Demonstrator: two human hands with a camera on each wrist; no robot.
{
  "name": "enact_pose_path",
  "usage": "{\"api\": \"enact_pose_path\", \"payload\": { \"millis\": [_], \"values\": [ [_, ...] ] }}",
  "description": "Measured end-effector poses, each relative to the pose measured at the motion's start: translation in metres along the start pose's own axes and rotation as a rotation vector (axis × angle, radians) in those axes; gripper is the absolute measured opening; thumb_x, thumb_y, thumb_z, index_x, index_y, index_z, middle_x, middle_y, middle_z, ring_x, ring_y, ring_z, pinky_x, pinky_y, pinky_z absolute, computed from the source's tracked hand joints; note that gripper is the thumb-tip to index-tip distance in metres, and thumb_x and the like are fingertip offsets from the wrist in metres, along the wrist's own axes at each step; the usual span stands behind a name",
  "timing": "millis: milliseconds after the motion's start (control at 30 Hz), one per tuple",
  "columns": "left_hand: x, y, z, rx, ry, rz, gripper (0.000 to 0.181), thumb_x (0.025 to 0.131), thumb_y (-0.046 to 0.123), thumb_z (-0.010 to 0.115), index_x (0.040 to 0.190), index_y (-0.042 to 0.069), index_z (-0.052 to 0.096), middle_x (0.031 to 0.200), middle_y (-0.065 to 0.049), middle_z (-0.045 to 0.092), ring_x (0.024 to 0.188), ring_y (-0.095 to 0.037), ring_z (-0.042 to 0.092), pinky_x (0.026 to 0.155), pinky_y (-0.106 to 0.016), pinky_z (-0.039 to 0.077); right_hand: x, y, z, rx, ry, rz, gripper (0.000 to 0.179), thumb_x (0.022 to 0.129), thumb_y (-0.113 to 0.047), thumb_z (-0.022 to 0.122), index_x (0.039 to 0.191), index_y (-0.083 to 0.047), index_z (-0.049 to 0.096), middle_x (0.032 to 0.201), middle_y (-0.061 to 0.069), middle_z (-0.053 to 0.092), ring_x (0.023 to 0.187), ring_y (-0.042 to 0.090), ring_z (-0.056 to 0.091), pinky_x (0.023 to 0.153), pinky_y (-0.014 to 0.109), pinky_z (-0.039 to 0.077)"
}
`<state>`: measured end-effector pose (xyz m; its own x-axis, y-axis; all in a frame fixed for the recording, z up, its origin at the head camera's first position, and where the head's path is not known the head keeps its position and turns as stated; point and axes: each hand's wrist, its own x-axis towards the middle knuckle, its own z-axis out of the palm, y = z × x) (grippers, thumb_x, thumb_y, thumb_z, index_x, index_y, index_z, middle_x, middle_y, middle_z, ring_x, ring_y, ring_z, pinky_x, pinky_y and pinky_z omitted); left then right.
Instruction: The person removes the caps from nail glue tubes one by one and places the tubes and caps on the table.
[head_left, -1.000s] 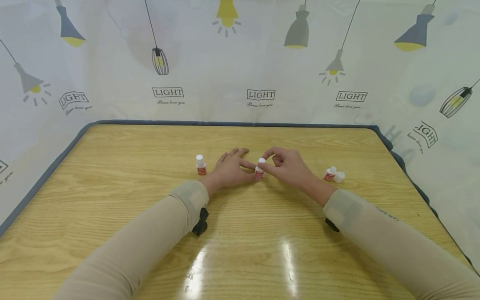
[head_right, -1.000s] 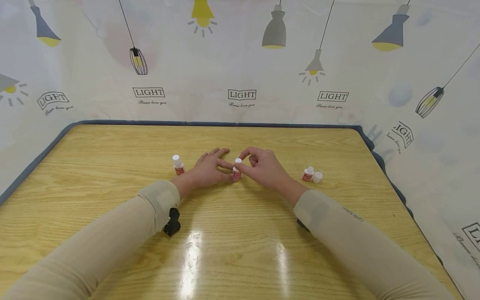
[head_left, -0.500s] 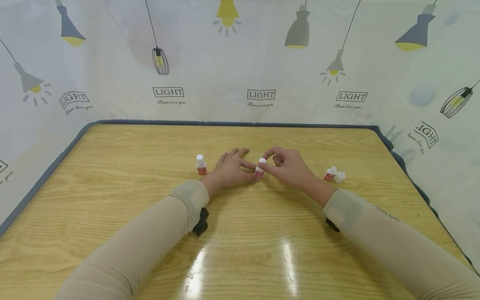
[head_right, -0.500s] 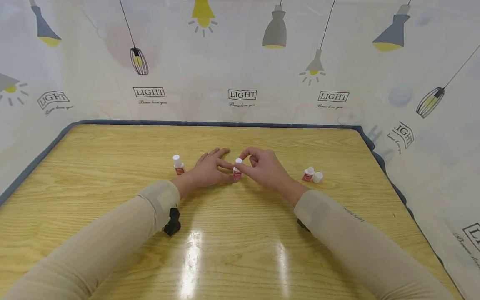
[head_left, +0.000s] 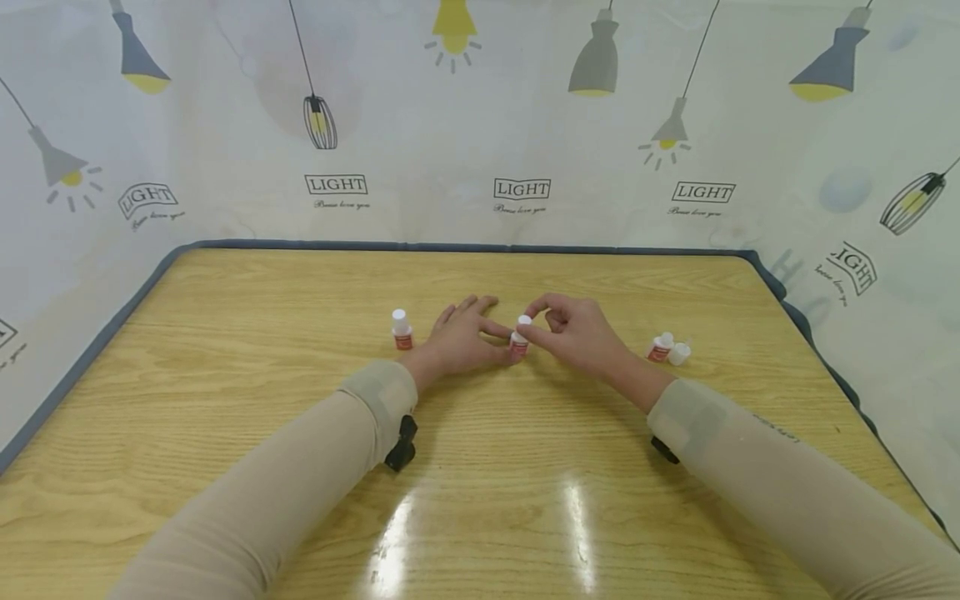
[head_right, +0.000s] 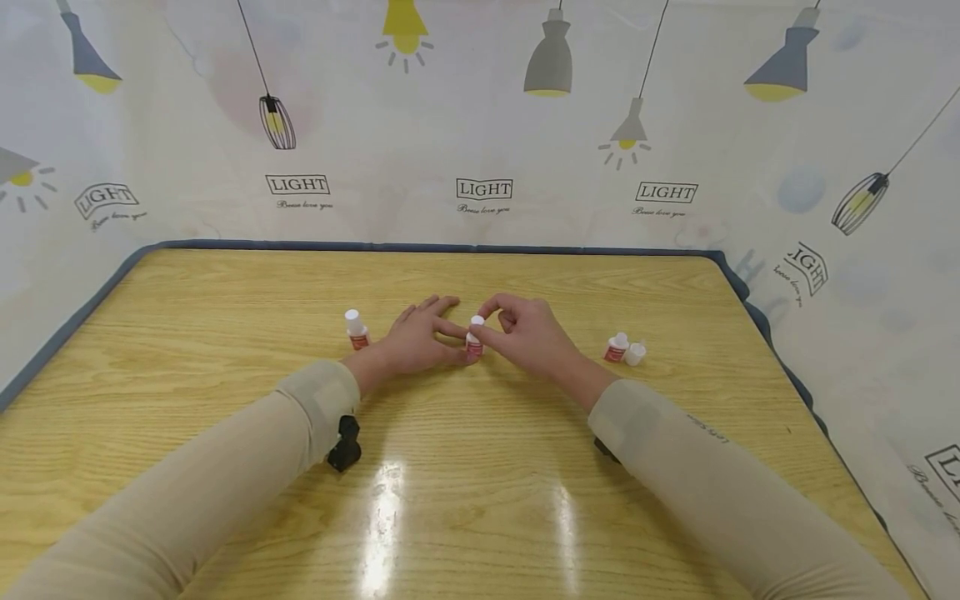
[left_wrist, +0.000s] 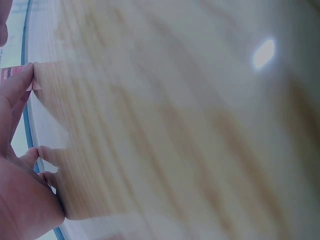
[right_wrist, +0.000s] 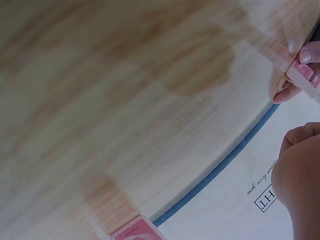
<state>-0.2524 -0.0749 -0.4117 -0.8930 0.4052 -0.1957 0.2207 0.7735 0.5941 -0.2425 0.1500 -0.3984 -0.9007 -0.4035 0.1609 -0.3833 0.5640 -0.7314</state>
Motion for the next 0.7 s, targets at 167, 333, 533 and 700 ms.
{"api": "enact_pose_path", "payload": {
  "millis": [167,333,533,700],
  "values": [
    [-0.0006,0.0004,-0.0009,-0.016,-0.001,-0.004,0.052,0.095,0.056,0.075,0.137,0.026,0.074,0.18,0.001,0.021,0.17,-0.029,0.003,0.138,-0.052,-0.004,0.0003,0.0007,0.0004,0.014,0.0,-0.018,0.018,0.101,-0.03,0.075,0.112,-0.016,0.075,0.059,-0.006,0.036,0.051,0.01,0.029,0.051,0.025,0.031],
    [-0.0007,0.0011,-0.001,-0.021,-0.002,-0.008,0.051,0.096,0.056,0.075,0.137,0.026,0.074,0.18,0.001,0.021,0.17,-0.028,0.002,0.138,-0.05,-0.004,0.0006,0.0009,0.001,0.029,0.004,-0.063,0.016,0.102,-0.022,0.074,0.114,-0.012,0.077,0.059,-0.005,0.035,0.051,0.008,0.028,0.052,0.025,0.031],
    [-0.0013,0.0018,-0.0016,-0.023,-0.004,-0.009,0.052,0.095,0.055,0.075,0.137,0.025,0.074,0.18,0.001,0.02,0.17,-0.028,0.002,0.138,-0.05,-0.004,0.0007,0.0011,0.0014,0.038,-0.004,-0.068,0.017,0.102,-0.021,0.074,0.115,-0.011,0.077,0.058,-0.005,0.034,0.051,0.008,0.026,0.053,0.025,0.031],
    [0.001,-0.0002,-0.0009,-0.03,-0.01,-0.011,0.053,0.095,0.056,0.075,0.138,0.025,0.073,0.18,0.001,0.02,0.17,-0.029,0.001,0.137,-0.051,-0.006,0.0008,0.0002,0.0009,0.023,-0.008,-0.001,0.021,0.101,-0.032,0.076,0.113,-0.015,0.074,0.058,-0.006,0.033,0.051,0.01,0.028,0.051,0.025,0.03]
  ]
}}
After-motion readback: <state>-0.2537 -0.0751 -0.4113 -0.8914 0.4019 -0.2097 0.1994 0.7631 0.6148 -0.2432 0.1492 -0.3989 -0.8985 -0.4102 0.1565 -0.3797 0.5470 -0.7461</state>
